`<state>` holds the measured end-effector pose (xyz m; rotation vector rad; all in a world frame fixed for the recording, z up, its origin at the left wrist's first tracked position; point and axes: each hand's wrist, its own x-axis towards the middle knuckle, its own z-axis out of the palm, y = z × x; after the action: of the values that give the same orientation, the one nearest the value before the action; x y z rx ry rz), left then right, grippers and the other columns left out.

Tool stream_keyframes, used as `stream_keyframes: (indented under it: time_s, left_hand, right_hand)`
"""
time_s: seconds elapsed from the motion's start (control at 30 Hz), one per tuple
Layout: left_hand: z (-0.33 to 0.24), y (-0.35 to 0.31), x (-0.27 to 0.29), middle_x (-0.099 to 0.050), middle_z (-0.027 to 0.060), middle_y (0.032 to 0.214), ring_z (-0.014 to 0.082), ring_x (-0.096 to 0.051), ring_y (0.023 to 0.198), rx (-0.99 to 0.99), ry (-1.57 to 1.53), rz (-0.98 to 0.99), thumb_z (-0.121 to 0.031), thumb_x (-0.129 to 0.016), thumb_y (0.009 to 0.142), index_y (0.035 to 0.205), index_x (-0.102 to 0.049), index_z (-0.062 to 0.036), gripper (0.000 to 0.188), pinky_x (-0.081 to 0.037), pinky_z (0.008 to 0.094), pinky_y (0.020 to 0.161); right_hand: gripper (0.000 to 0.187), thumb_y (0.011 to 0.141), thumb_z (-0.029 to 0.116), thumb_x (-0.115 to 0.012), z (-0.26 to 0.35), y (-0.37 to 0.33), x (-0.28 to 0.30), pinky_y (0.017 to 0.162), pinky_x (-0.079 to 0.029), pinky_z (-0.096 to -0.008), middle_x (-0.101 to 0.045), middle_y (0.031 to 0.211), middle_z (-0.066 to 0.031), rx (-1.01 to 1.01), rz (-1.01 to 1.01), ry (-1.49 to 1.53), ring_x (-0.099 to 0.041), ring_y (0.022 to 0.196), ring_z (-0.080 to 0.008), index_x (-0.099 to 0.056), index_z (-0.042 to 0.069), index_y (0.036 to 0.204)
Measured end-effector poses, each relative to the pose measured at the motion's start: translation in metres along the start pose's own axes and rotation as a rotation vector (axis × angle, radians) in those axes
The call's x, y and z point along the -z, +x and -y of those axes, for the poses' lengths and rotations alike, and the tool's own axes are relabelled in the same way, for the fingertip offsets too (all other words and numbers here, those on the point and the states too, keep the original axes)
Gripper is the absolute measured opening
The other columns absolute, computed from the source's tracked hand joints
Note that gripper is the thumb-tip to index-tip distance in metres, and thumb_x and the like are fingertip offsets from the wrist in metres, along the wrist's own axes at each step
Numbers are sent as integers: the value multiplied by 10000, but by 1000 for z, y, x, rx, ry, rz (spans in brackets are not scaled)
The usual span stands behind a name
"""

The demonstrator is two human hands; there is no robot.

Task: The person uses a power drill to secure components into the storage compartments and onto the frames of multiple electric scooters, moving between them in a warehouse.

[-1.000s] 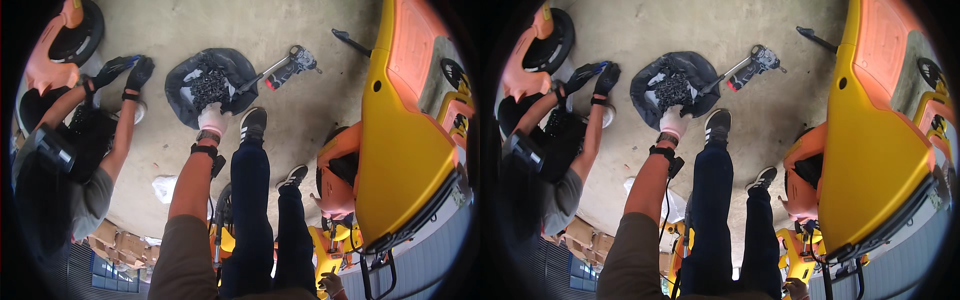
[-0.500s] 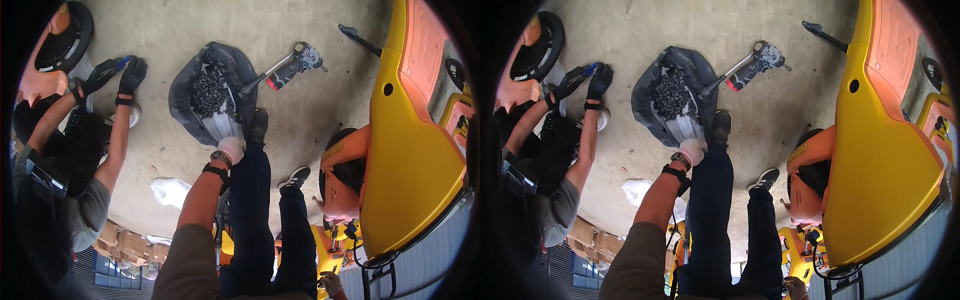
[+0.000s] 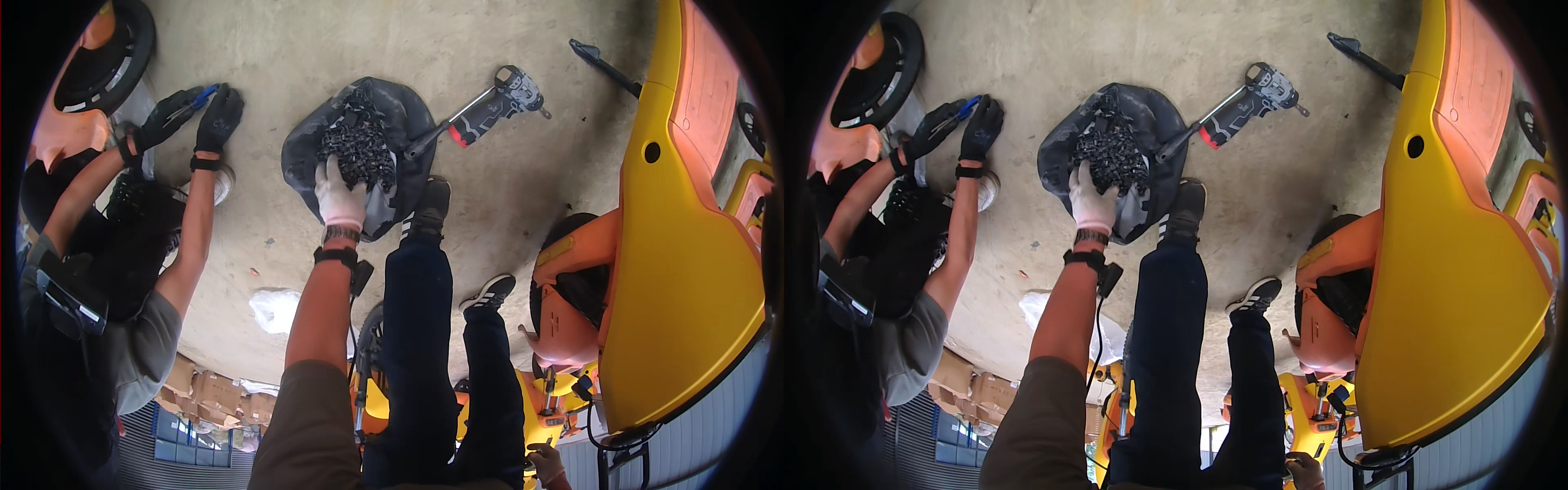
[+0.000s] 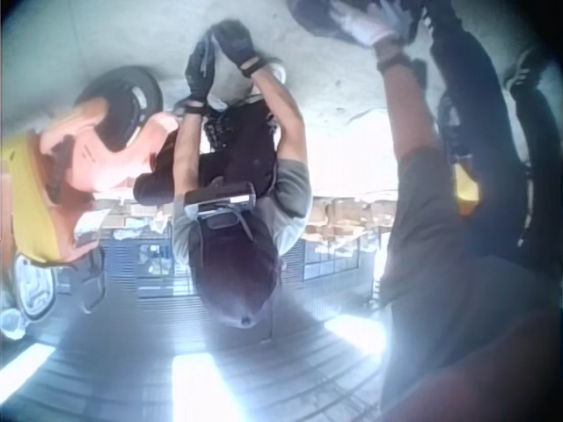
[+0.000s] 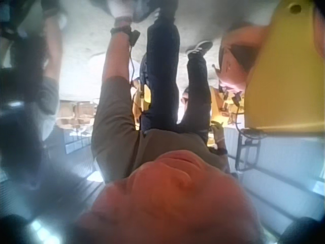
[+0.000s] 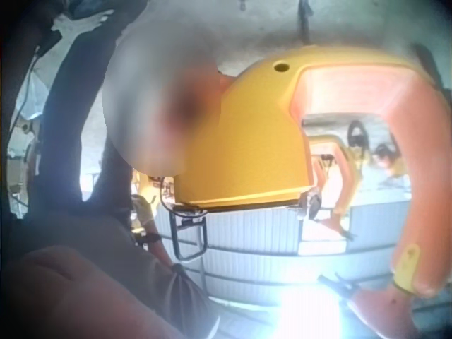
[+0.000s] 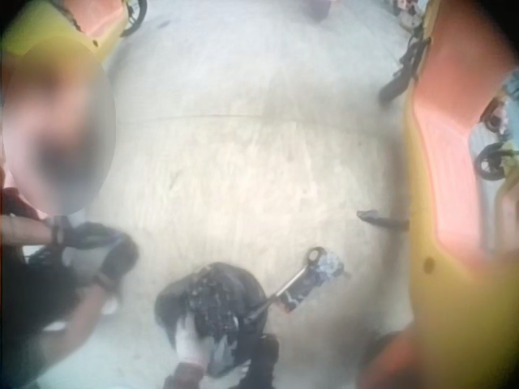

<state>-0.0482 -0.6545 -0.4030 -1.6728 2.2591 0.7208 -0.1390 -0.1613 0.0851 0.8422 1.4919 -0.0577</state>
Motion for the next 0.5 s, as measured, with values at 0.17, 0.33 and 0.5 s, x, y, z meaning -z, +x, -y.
stream_keyframes:
  time_s: [0.17, 0.33, 0.5]
  left_hand:
    - [-39, 20, 9, -416, 251, 1268, 396, -585, 986, 145, 215, 294, -151, -773, 644, 1305, -404, -155, 758, -510, 424, 832]
    - [-34, 11, -9, -489, 230, 1129, 390, -632, 878, 288, 241, 313, -149, -667, 743, 1161, -495, -138, 453, -531, 440, 750]
    - [17, -6, -46, -663, 188, 895, 352, -631, 890, 211, -74, 268, -144, -600, 747, 983, -631, -102, 242, -502, 409, 796]
  right_hand:
    - [281, 835, 53, -512, -13, 0, 6, 684, -493, -256, -669, 839, -118, -6, -9, -34, -615, 717, -153, -601, -32, 1088]
    - [296, 810, 40, -529, 6, 6, 6, 639, -538, -290, -659, 818, -171, 38, -41, 33, -649, 690, -210, -559, -84, 1078]
    - [310, 798, 40, -549, 10, 9, 9, 622, -560, -310, -652, 806, -199, 20, -58, 129, -666, 687, -243, -537, -114, 1067]
